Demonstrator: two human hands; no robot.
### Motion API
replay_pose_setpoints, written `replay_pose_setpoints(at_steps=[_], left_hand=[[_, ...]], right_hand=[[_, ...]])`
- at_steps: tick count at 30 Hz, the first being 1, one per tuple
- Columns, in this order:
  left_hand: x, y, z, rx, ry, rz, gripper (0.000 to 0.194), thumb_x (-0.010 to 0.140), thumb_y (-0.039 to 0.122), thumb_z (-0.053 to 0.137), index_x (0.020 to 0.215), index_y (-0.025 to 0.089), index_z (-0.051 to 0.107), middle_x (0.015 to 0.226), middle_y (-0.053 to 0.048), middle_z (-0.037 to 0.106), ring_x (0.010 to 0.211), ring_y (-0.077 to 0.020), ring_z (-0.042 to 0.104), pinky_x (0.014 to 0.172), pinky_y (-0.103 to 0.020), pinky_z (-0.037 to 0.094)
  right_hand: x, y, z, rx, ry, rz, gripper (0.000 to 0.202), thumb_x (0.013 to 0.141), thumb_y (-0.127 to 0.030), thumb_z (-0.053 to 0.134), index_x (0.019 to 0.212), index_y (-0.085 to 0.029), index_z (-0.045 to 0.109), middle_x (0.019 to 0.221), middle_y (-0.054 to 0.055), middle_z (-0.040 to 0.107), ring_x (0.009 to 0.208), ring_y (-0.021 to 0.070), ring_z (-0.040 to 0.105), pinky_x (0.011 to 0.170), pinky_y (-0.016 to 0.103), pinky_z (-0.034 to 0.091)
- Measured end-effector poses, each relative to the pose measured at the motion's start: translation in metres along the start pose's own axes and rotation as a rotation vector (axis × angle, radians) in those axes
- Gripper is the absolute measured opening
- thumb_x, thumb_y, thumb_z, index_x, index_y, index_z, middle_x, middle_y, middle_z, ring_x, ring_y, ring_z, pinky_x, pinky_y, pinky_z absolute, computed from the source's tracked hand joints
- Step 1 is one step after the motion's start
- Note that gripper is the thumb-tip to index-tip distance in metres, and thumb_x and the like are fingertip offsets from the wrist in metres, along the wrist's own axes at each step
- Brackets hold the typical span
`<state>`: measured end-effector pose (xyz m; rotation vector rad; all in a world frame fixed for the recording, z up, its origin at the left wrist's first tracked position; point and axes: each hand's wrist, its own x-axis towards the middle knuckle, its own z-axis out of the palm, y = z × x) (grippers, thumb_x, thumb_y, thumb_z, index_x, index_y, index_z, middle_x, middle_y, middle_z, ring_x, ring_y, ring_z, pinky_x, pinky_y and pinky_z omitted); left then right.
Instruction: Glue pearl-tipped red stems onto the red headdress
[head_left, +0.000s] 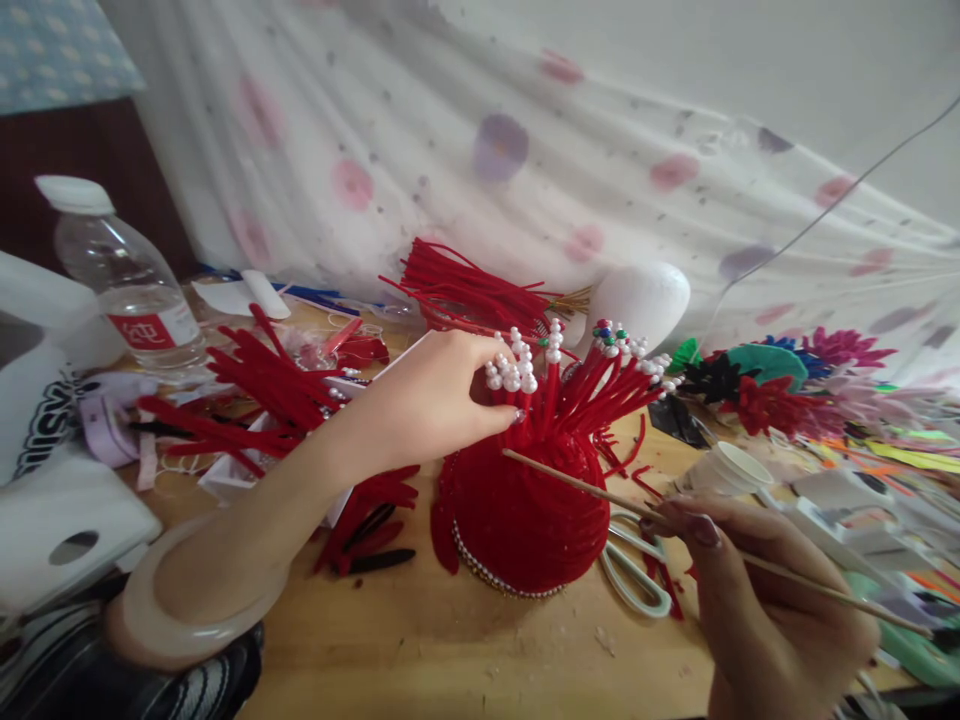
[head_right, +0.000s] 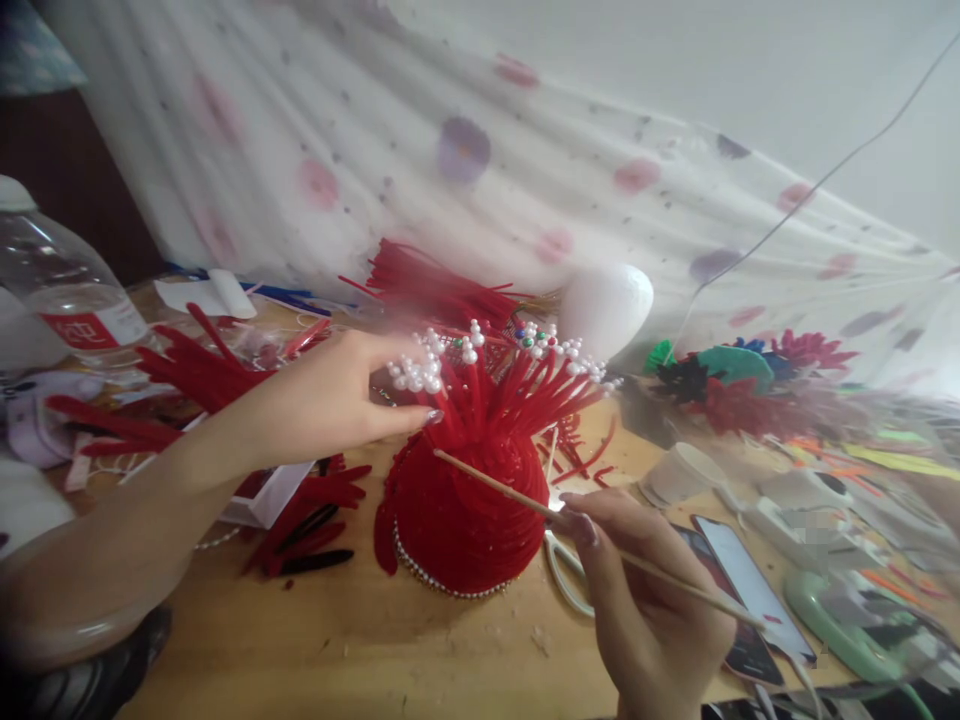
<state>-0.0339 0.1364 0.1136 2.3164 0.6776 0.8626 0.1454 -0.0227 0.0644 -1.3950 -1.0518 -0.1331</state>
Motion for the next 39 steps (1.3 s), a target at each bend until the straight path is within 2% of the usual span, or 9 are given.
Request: replay_pose_setpoints(at_steps=[6,9,12,15,18,20,23,27,39], left_hand=[[0.000,-0.001,0.000,0.023,0.000,0.001,0.008,0.073,0.020,0.060,0.078,0.016,0.064,0.077,-0.001,0.068,0.073,-0.0169,0.059,0.063,-0.027,0.041],[0.000,0.000,0.000,0.011,-0.003,0.002,0.010,0.072,0.019,0.060,0.080,0.016,0.065,0.081,-0.001,0.069,0.074,-0.0171,0.059,0.065,-0.027,0.042],[0.000,0.001,0.000,0.010,0.001,-0.007,0.003,0.072,0.018,0.060,0.074,0.017,0.062,0.074,0.001,0.066,0.069,-0.0151,0.057,0.061,-0.026,0.039],[-0.001,0.002,-0.001,0.004,0.003,-0.016,0.002,0.072,0.018,0.061,0.073,0.017,0.061,0.072,0.002,0.065,0.068,-0.0141,0.056,0.061,-0.025,0.038],[-0.001,0.003,-0.001,0.012,-0.004,-0.018,0.004,0.072,0.019,0.060,0.075,0.016,0.063,0.074,0.002,0.066,0.069,-0.0144,0.057,0.062,-0.026,0.039],[-0.001,0.003,-0.002,0.014,-0.010,-0.019,0.007,0.073,0.019,0.059,0.078,0.016,0.064,0.077,0.001,0.067,0.069,-0.0146,0.057,0.062,-0.026,0.040],[-0.002,0.002,-0.002,0.003,-0.016,-0.021,0.007,0.074,0.020,0.059,0.079,0.016,0.064,0.079,0.001,0.068,0.069,-0.0142,0.057,0.061,-0.026,0.039],[-0.002,0.002,-0.002,0.006,-0.007,-0.025,0.006,0.075,0.023,0.060,0.072,0.017,0.059,0.070,0.003,0.063,0.062,-0.0129,0.054,0.057,-0.025,0.036],[-0.002,0.003,-0.001,0.071,0.011,-0.051,0.008,0.074,0.025,0.060,0.071,0.019,0.058,0.069,0.003,0.064,0.061,-0.0134,0.053,0.056,-0.026,0.036]], right_hand=[[-0.001,0.005,-0.005,0.020,-0.031,0.044,0.005,0.079,-0.029,0.072,0.081,-0.024,0.071,0.074,0.001,0.071,0.065,0.0168,0.065,0.062,0.029,0.052],[-0.001,0.005,-0.006,0.023,-0.042,0.080,0.007,0.078,-0.031,0.073,0.081,-0.025,0.072,0.080,0.002,0.071,0.069,0.0176,0.066,0.064,0.029,0.054],[-0.001,0.003,-0.007,0.016,-0.057,0.117,0.011,0.076,-0.034,0.074,0.081,-0.024,0.072,0.080,0.002,0.070,0.071,0.0173,0.066,0.063,0.027,0.053],[0.000,0.004,-0.007,0.031,-0.082,0.182,0.016,0.075,-0.038,0.076,0.080,-0.023,0.072,0.071,0.001,0.068,0.063,0.0147,0.064,0.057,0.023,0.051],[0.002,0.010,-0.009,0.078,-0.158,0.231,0.028,0.078,-0.049,0.069,0.078,-0.021,0.072,0.060,0.000,0.062,0.055,0.0143,0.058,0.049,0.024,0.045],[0.004,0.015,-0.012,0.016,-0.204,0.260,0.039,0.082,-0.055,0.063,0.065,-0.020,0.068,0.052,0.000,0.057,0.048,0.0128,0.052,0.043,0.024,0.038],[0.007,0.022,-0.017,-0.135,-0.249,0.311,0.051,0.082,-0.053,0.063,0.046,-0.018,0.054,0.043,-0.001,0.048,0.042,0.0091,0.042,0.040,0.023,0.029],[0.009,0.029,-0.023,-0.112,-0.265,0.333,0.048,0.077,-0.051,0.069,0.046,-0.018,0.055,0.042,-0.001,0.051,0.040,0.0085,0.041,0.038,0.022,0.026],[0.008,0.023,-0.017,-0.018,-0.210,0.447,0.041,0.071,-0.050,0.074,0.050,-0.018,0.059,0.044,-0.001,0.054,0.037,0.0063,0.036,0.035,0.019,0.022]])
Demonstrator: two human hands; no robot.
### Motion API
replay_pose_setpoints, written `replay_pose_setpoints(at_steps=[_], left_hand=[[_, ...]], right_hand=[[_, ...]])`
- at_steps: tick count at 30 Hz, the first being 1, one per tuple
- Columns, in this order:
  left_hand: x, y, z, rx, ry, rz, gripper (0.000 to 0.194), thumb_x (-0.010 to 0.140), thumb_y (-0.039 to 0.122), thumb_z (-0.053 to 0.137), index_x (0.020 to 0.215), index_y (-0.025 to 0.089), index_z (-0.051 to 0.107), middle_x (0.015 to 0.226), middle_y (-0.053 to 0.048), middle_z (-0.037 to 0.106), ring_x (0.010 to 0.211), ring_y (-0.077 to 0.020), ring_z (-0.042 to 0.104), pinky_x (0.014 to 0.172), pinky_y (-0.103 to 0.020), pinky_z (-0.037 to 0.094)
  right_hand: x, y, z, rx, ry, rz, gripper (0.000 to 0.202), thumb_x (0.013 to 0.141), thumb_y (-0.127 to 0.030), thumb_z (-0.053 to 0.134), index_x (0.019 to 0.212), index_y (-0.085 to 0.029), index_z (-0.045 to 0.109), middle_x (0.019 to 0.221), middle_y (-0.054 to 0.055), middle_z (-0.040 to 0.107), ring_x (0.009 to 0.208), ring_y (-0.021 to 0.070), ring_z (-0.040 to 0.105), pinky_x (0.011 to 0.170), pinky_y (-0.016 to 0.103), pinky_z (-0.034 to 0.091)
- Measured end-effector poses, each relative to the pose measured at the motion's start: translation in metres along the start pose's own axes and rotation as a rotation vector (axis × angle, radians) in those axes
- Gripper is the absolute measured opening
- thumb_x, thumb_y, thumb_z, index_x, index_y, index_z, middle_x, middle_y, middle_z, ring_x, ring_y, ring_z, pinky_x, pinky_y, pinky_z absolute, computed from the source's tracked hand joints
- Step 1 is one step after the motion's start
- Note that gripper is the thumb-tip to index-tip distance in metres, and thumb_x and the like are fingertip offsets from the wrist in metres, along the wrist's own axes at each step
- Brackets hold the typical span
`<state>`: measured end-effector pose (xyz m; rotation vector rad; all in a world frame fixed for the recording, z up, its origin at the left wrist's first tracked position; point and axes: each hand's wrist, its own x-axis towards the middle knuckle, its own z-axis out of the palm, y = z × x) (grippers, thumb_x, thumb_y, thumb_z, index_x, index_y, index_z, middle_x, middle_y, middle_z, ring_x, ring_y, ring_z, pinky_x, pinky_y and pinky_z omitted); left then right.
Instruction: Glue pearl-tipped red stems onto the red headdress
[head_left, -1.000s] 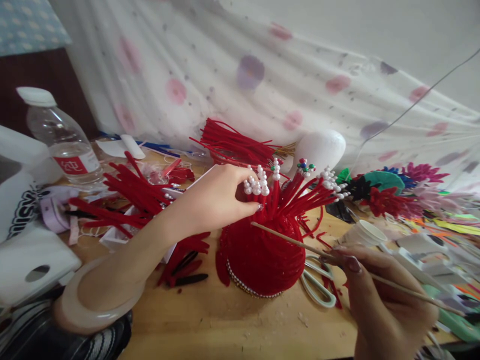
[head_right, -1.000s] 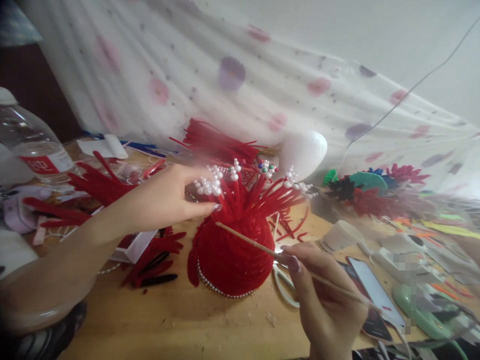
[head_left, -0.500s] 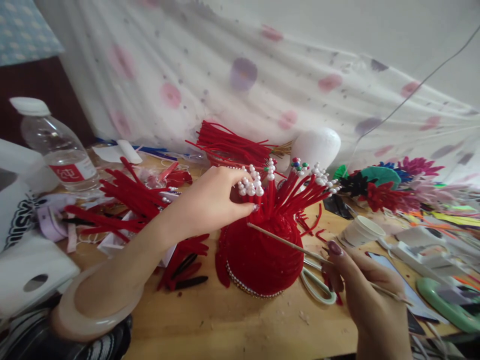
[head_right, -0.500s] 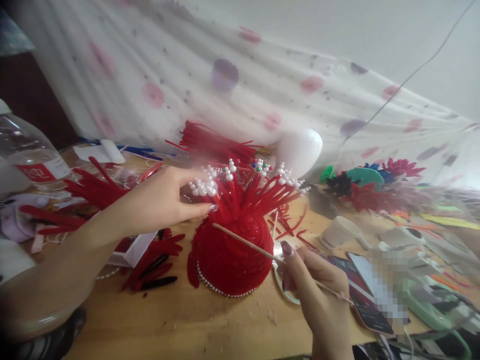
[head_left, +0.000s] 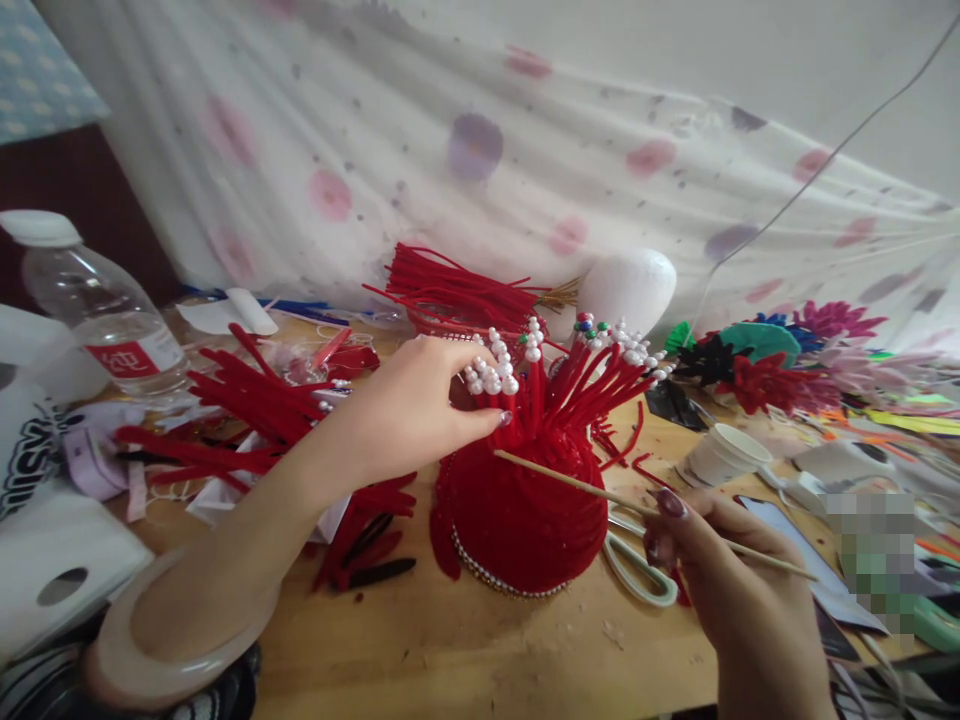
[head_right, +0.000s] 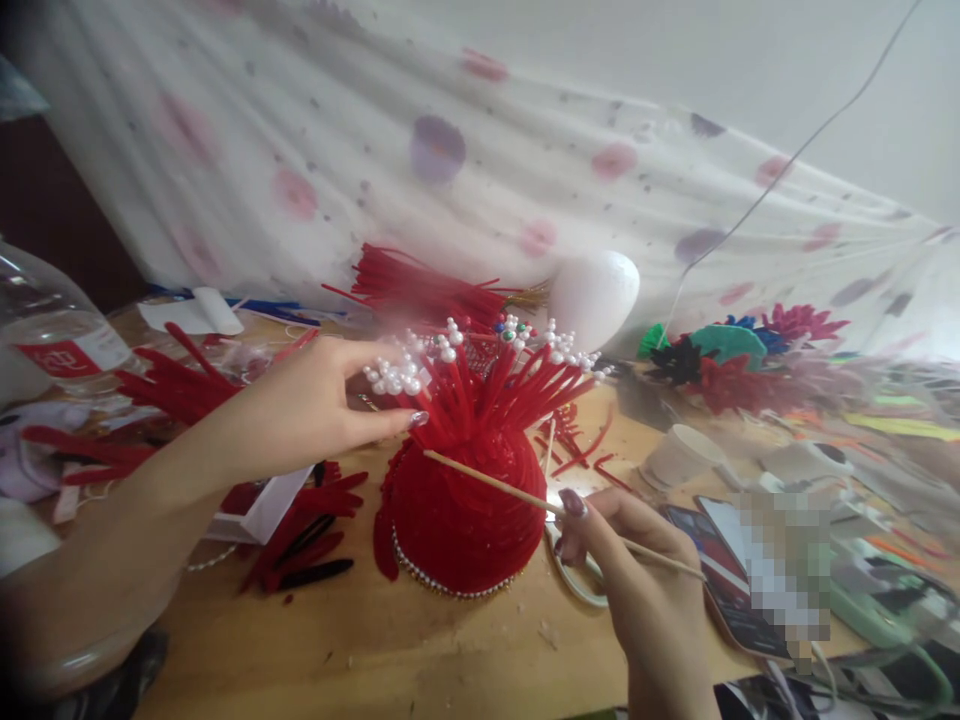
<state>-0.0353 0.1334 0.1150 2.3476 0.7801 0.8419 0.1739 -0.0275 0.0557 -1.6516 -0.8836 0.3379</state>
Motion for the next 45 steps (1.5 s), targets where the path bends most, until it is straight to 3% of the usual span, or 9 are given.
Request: replay_pose_setpoints(at_steps=[7,14,22,29,35,45], left_hand=[[0.000,0.000,0.000,-0.003,0.003,0.015,0.006,0.074,0.025,0.060,0.073,0.019,0.061,0.074,0.003,0.067,0.067,-0.0148,0.057,0.060,-0.026,0.039],[0.000,0.000,0.000,0.024,0.005,-0.006,0.008,0.074,0.026,0.059,0.070,0.020,0.059,0.069,0.003,0.065,0.062,-0.0140,0.055,0.059,-0.026,0.039],[0.000,0.000,0.000,0.003,-0.019,-0.028,0.011,0.075,0.028,0.061,0.080,0.020,0.066,0.077,0.002,0.070,0.067,-0.0153,0.058,0.060,-0.026,0.040],[0.000,-0.002,0.000,0.022,-0.035,-0.030,0.017,0.077,0.031,0.062,0.089,0.020,0.067,0.075,0.001,0.070,0.070,-0.0171,0.061,0.060,-0.027,0.041],[-0.001,-0.003,0.001,-0.018,-0.060,-0.064,0.019,0.078,0.030,0.062,0.093,0.020,0.067,0.085,0.000,0.073,0.072,-0.0167,0.064,0.062,-0.027,0.046],[0.000,-0.001,0.001,0.029,0.003,-0.029,0.009,0.076,0.027,0.066,0.082,0.020,0.068,0.074,0.004,0.071,0.064,-0.0140,0.062,0.063,-0.024,0.048]], right_hand=[[0.001,0.002,-0.002,0.055,-0.016,0.019,0.038,0.067,-0.049,0.078,0.053,-0.017,0.061,0.046,0.000,0.058,0.037,0.0070,0.042,0.034,0.017,0.027],[0.011,0.016,-0.013,0.103,-0.164,-0.001,0.037,0.065,-0.048,0.080,0.052,-0.017,0.064,0.045,0.002,0.061,0.035,0.0096,0.048,0.033,0.018,0.034],[-0.001,0.013,-0.005,0.256,-0.127,0.122,0.032,0.062,-0.043,0.084,0.058,-0.018,0.065,0.050,0.000,0.063,0.046,0.0095,0.055,0.044,0.017,0.043],[0.007,0.036,-0.014,0.345,-0.206,0.135,0.024,0.060,-0.034,0.087,0.065,-0.019,0.070,0.061,0.003,0.072,0.055,0.0142,0.065,0.050,0.019,0.050],[0.006,0.043,-0.014,0.388,-0.162,0.182,0.026,0.051,-0.032,0.091,0.062,-0.019,0.071,0.065,0.004,0.072,0.055,0.0162,0.066,0.049,0.022,0.052],[-0.003,0.038,-0.017,0.627,-0.030,0.016,0.020,0.068,-0.041,0.082,0.069,-0.024,0.071,0.063,0.001,0.067,0.060,0.0125,0.064,0.056,0.018,0.053]])
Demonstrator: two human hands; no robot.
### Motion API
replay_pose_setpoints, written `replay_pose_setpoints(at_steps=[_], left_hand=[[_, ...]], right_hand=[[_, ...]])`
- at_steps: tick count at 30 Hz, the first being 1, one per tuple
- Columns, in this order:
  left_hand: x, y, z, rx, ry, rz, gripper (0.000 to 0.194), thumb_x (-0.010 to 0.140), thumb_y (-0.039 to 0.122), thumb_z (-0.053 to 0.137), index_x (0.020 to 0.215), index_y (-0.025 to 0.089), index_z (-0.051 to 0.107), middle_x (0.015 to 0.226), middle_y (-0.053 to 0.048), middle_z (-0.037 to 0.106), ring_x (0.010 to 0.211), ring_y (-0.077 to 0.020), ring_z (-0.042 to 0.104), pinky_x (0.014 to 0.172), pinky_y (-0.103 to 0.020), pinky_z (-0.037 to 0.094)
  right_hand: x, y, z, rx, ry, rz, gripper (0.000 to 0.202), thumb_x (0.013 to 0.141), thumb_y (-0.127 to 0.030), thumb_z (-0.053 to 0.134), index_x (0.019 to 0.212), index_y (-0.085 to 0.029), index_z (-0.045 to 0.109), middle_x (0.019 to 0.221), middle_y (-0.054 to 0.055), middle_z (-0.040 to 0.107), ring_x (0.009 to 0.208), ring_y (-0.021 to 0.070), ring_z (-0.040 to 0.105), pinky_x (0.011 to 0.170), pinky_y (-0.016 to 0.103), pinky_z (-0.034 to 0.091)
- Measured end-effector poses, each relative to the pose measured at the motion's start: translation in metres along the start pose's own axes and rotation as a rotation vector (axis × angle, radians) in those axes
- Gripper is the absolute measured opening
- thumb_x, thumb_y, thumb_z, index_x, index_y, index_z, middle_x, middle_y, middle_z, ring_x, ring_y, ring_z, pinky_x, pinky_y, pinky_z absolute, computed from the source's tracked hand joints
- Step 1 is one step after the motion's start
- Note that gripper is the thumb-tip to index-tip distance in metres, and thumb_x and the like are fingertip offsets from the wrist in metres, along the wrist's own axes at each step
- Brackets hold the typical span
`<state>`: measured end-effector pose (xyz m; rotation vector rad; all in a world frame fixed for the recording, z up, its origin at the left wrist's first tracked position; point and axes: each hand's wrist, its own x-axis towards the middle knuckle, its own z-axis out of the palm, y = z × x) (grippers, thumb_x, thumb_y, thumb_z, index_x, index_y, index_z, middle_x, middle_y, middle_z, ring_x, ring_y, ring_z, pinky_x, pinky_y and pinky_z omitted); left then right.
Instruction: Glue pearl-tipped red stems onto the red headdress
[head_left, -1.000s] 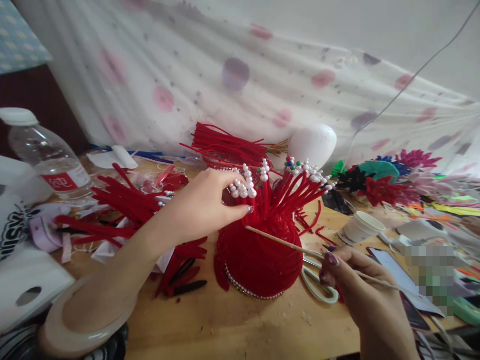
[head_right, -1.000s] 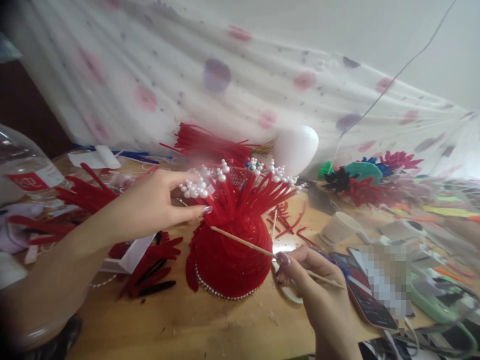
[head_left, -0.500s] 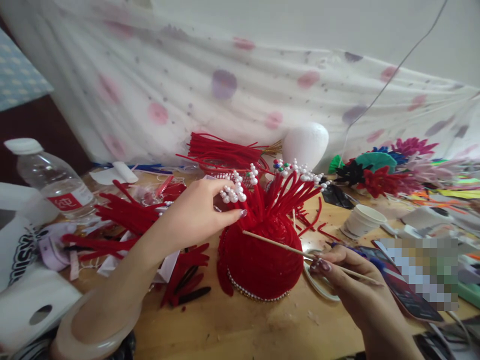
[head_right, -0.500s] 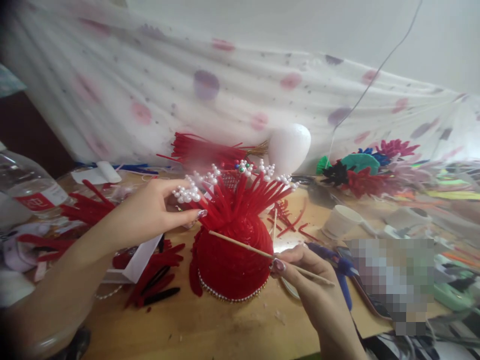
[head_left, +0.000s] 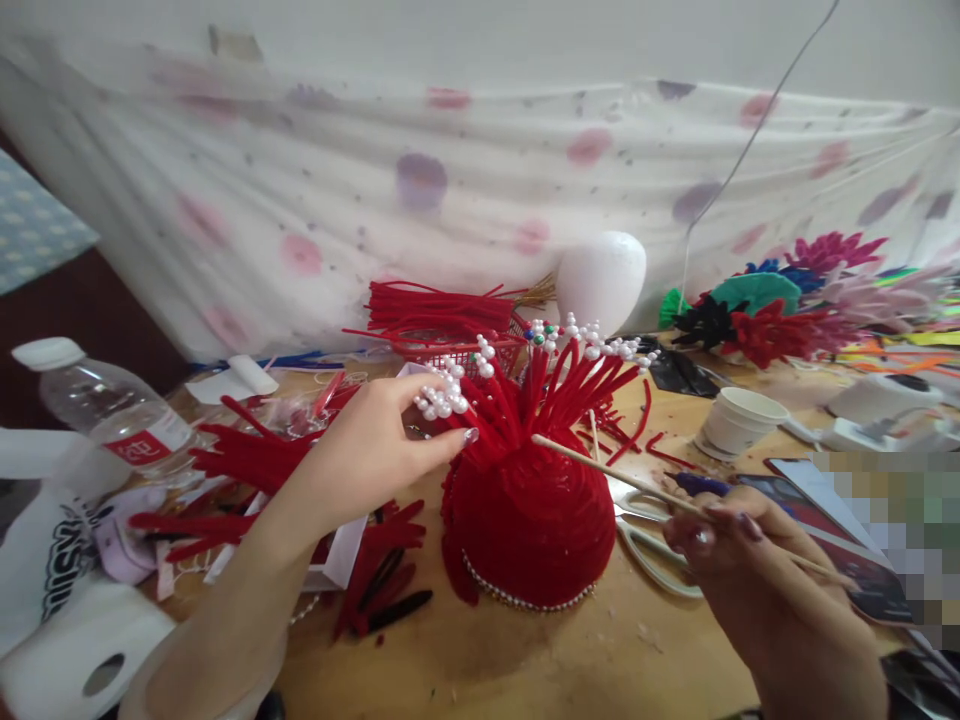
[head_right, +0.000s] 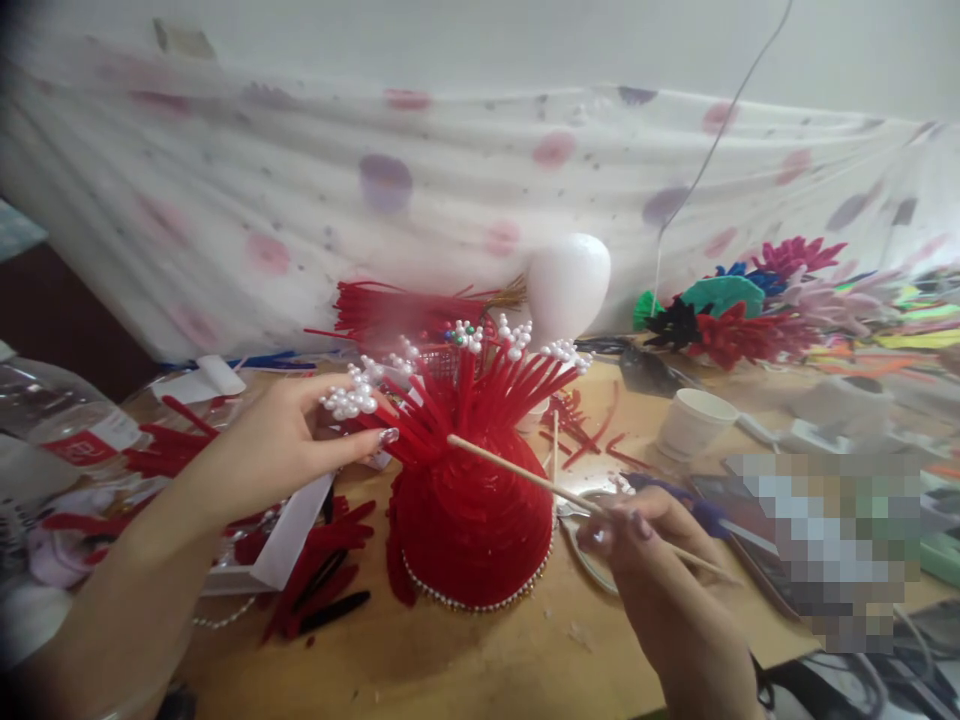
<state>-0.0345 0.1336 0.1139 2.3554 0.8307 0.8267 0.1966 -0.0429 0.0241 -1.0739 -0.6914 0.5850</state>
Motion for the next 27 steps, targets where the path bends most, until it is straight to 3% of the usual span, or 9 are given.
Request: replay_pose_setpoints(at_steps=[6,10,18,23,27], left_hand=[[0.000,0.001,-0.001,0.043,0.005,-0.055,0.020,0.075,0.031,0.067,0.091,0.019,0.070,0.086,0.001,0.074,0.071,-0.0173,0.064,0.067,-0.028,0.050],[0.001,0.001,-0.001,0.069,0.002,-0.046,0.020,0.074,0.033,0.067,0.088,0.019,0.069,0.085,0.001,0.073,0.072,-0.0175,0.063,0.067,-0.028,0.050],[0.001,0.001,-0.001,0.051,-0.006,-0.057,0.022,0.075,0.033,0.066,0.091,0.019,0.070,0.088,0.000,0.074,0.076,-0.0194,0.065,0.065,-0.028,0.049],[0.001,0.000,-0.001,0.042,-0.010,-0.059,0.024,0.075,0.034,0.067,0.092,0.019,0.070,0.089,-0.001,0.074,0.075,-0.0189,0.065,0.067,-0.030,0.049],[0.001,-0.002,0.000,0.040,-0.002,-0.069,0.027,0.074,0.036,0.068,0.095,0.018,0.069,0.091,-0.002,0.073,0.078,-0.0193,0.065,0.071,-0.031,0.050]], right_hand=[[0.000,0.011,-0.007,-0.236,-0.166,-0.037,0.018,0.072,-0.038,0.079,0.073,-0.022,0.071,0.070,0.003,0.067,0.063,0.0150,0.063,0.055,0.021,0.051],[0.000,0.015,-0.008,-0.309,-0.152,-0.011,0.017,0.073,-0.037,0.078,0.077,-0.023,0.071,0.072,0.002,0.069,0.066,0.0143,0.063,0.059,0.020,0.050],[-0.003,0.014,0.001,-0.248,-0.110,0.046,0.019,0.069,-0.040,0.082,0.076,-0.025,0.072,0.076,0.001,0.070,0.068,0.0117,0.063,0.063,0.016,0.052],[0.003,0.021,-0.013,-0.288,-0.283,-0.034,0.011,0.071,-0.034,0.080,0.078,-0.027,0.075,0.087,0.003,0.071,0.081,0.0176,0.068,0.072,0.023,0.055],[0.006,0.023,-0.016,-0.318,-0.284,-0.047,0.020,0.078,-0.046,0.071,0.085,-0.028,0.076,0.085,0.005,0.073,0.079,0.0197,0.068,0.071,0.028,0.056]])
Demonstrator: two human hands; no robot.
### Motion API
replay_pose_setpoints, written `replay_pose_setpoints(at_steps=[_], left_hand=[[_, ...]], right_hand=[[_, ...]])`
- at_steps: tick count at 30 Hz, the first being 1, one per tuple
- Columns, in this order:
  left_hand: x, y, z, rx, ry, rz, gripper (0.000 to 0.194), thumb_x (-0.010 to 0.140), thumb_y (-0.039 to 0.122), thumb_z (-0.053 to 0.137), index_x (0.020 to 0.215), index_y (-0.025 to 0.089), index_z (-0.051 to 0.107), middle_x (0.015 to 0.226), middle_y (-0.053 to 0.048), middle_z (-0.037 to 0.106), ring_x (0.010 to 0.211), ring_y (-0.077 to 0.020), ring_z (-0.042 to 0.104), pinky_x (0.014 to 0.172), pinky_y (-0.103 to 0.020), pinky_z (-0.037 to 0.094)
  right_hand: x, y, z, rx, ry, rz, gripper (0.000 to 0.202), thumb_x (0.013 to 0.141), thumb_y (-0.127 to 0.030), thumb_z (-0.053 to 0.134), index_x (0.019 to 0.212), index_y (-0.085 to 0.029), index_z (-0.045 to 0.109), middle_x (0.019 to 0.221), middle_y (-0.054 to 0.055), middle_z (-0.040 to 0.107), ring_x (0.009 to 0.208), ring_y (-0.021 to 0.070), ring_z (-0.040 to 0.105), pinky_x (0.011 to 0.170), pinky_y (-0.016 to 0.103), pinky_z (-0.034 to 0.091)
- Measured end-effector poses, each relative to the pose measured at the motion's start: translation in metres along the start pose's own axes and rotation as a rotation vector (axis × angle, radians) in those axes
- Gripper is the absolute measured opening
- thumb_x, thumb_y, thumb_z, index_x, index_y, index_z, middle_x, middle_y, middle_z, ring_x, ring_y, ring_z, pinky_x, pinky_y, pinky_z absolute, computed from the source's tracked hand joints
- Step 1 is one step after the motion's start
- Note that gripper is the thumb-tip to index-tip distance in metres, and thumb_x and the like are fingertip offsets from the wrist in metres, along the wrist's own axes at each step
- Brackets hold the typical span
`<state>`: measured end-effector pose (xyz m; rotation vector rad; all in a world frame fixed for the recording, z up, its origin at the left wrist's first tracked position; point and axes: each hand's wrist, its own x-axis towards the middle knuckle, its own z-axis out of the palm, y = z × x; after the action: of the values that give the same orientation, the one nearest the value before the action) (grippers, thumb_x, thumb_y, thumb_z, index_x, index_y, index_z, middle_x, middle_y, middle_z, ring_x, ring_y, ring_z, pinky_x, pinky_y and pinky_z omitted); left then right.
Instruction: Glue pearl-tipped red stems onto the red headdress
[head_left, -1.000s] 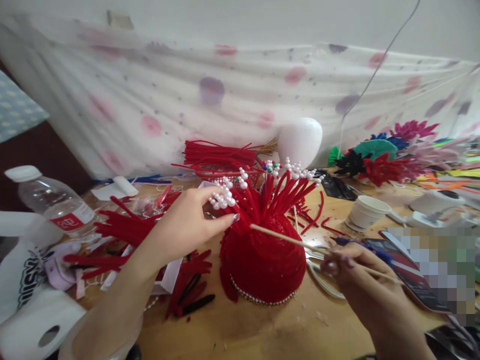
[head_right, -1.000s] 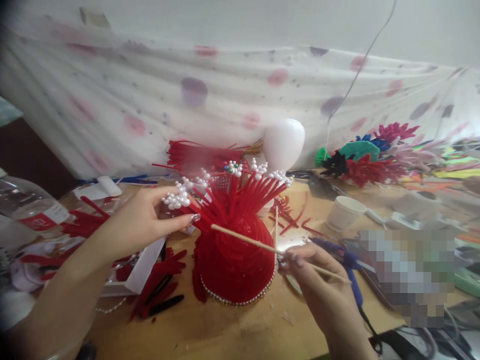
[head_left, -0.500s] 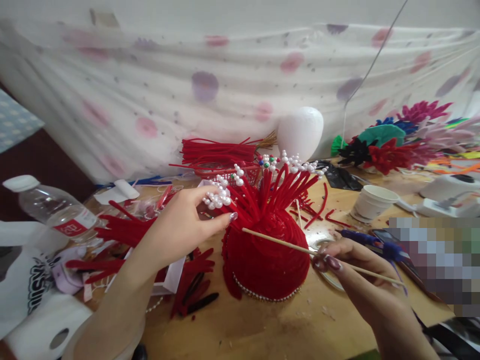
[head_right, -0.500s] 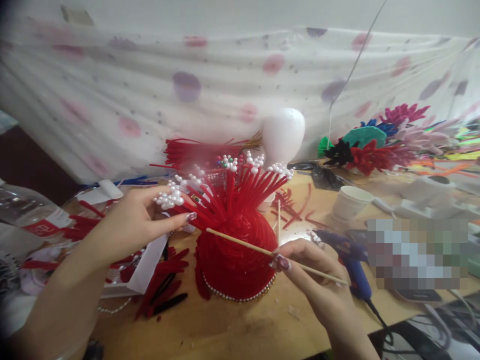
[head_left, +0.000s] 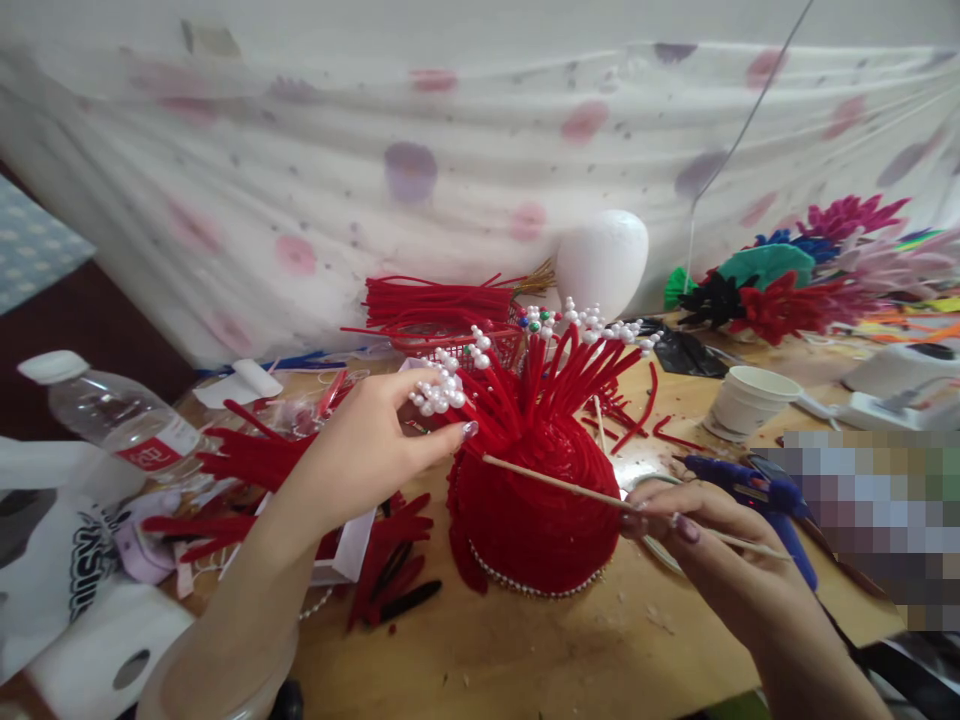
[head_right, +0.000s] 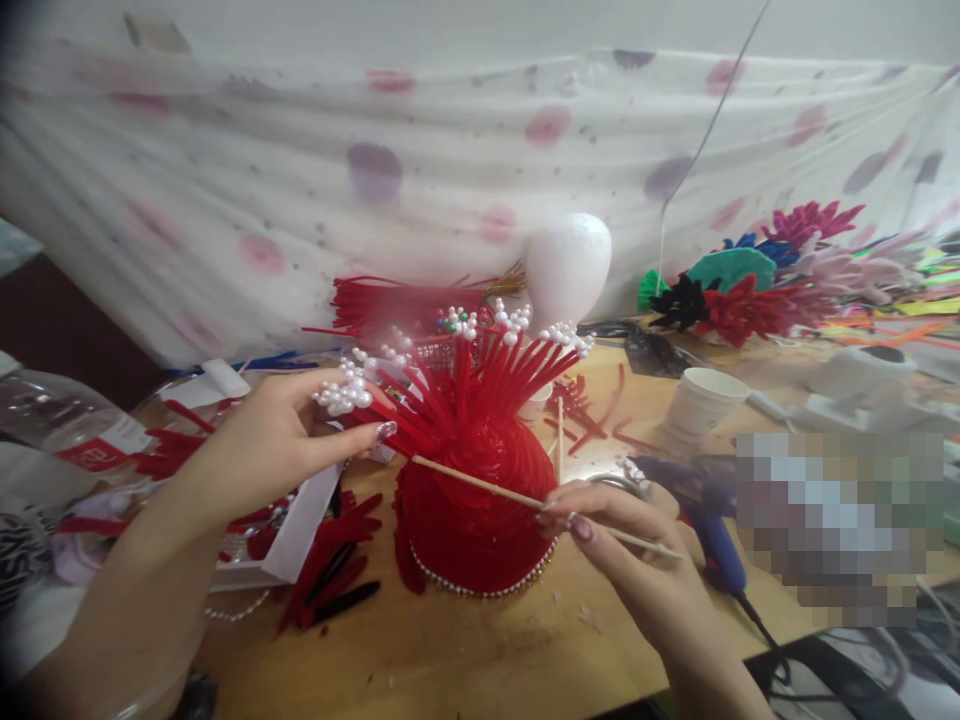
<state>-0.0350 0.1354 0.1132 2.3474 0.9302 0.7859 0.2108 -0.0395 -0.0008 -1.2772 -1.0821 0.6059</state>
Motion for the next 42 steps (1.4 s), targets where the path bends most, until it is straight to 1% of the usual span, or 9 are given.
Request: replay_pose_setpoints(at_steps=[2,4,6,8,23,28,33,39,42], left_hand=[[0.000,0.000,0.000,-0.002,-0.005,0.007,0.025,0.075,0.035,0.067,0.093,0.018,0.069,0.091,-0.002,0.073,0.079,-0.0198,0.065,0.070,-0.030,0.049],[0.000,0.001,0.000,-0.002,-0.009,0.007,0.024,0.075,0.035,0.066,0.092,0.018,0.069,0.092,-0.002,0.074,0.078,-0.0199,0.065,0.068,-0.030,0.049],[-0.001,0.003,-0.001,0.008,-0.012,-0.002,0.024,0.074,0.035,0.067,0.091,0.018,0.069,0.090,-0.002,0.074,0.075,-0.0193,0.065,0.065,-0.029,0.048],[-0.001,0.003,-0.001,0.018,-0.013,-0.003,0.023,0.074,0.036,0.066,0.089,0.018,0.068,0.086,-0.001,0.073,0.073,-0.0188,0.064,0.062,-0.028,0.047],[-0.001,0.003,-0.001,0.007,-0.036,-0.017,0.023,0.075,0.034,0.064,0.090,0.018,0.067,0.088,-0.003,0.073,0.077,-0.0209,0.065,0.066,-0.031,0.050],[0.000,-0.001,-0.001,-0.010,-0.050,0.001,0.019,0.077,0.034,0.064,0.088,0.018,0.067,0.089,-0.002,0.073,0.078,-0.0203,0.065,0.068,-0.031,0.050],[0.001,-0.004,0.000,-0.021,-0.052,-0.026,0.028,0.077,0.036,0.065,0.096,0.017,0.067,0.094,-0.004,0.073,0.081,-0.0215,0.065,0.073,-0.033,0.051],[0.001,-0.003,-0.002,-0.079,-0.092,-0.032,0.026,0.078,0.035,0.065,0.097,0.018,0.067,0.098,-0.004,0.074,0.080,-0.0209,0.067,0.071,-0.031,0.052],[-0.001,-0.001,-0.005,-0.026,-0.096,-0.073,0.025,0.077,0.037,0.066,0.093,0.019,0.068,0.090,-0.003,0.075,0.077,-0.0214,0.068,0.066,-0.030,0.052]], right_hand=[[0.001,-0.003,0.002,-0.059,0.006,0.040,0.029,0.084,-0.051,0.063,0.086,-0.025,0.076,0.077,0.005,0.072,0.069,0.0191,0.067,0.064,0.028,0.054],[0.001,-0.009,0.005,-0.153,0.027,0.076,0.038,0.087,-0.052,0.058,0.072,-0.022,0.074,0.063,0.004,0.067,0.059,0.0163,0.062,0.056,0.025,0.050],[0.001,-0.014,0.008,-0.199,0.056,0.082,0.045,0.087,-0.051,0.059,0.056,-0.020,0.068,0.053,0.003,0.061,0.053,0.0138,0.057,0.052,0.023,0.045],[0.001,-0.017,0.011,-0.173,0.088,0.083,0.046,0.084,-0.051,0.062,0.051,-0.019,0.065,0.050,0.002,0.059,0.051,0.0129,0.055,0.050,0.023,0.043],[0.003,-0.007,0.006,-0.043,0.130,0.159,0.032,0.073,-0.048,0.075,0.060,-0.019,0.069,0.059,0.005,0.066,0.055,0.0155,0.061,0.050,0.023,0.048],[0.001,-0.013,0.015,0.109,0.153,0.209,0.028,0.069,-0.045,0.079,0.063,-0.019,0.070,0.059,0.003,0.066,0.055,0.0138,0.059,0.051,0.023,0.047],[0.000,-0.016,0.018,0.272,0.115,0.252,0.025,0.069,-0.043,0.080,0.064,-0.021,0.069,0.057,0.001,0.064,0.054,0.0122,0.055,0.053,0.025,0.046],[-0.007,-0.014,-0.002,0.421,0.130,0.188,0.022,0.067,-0.046,0.080,0.069,-0.026,0.071,0.061,0.001,0.062,0.057,0.0148,0.056,0.052,0.027,0.046],[-0.017,-0.012,-0.013,0.456,0.177,0.157,0.021,0.066,-0.047,0.079,0.068,-0.028,0.070,0.059,0.001,0.058,0.056,0.0162,0.054,0.051,0.030,0.046]])
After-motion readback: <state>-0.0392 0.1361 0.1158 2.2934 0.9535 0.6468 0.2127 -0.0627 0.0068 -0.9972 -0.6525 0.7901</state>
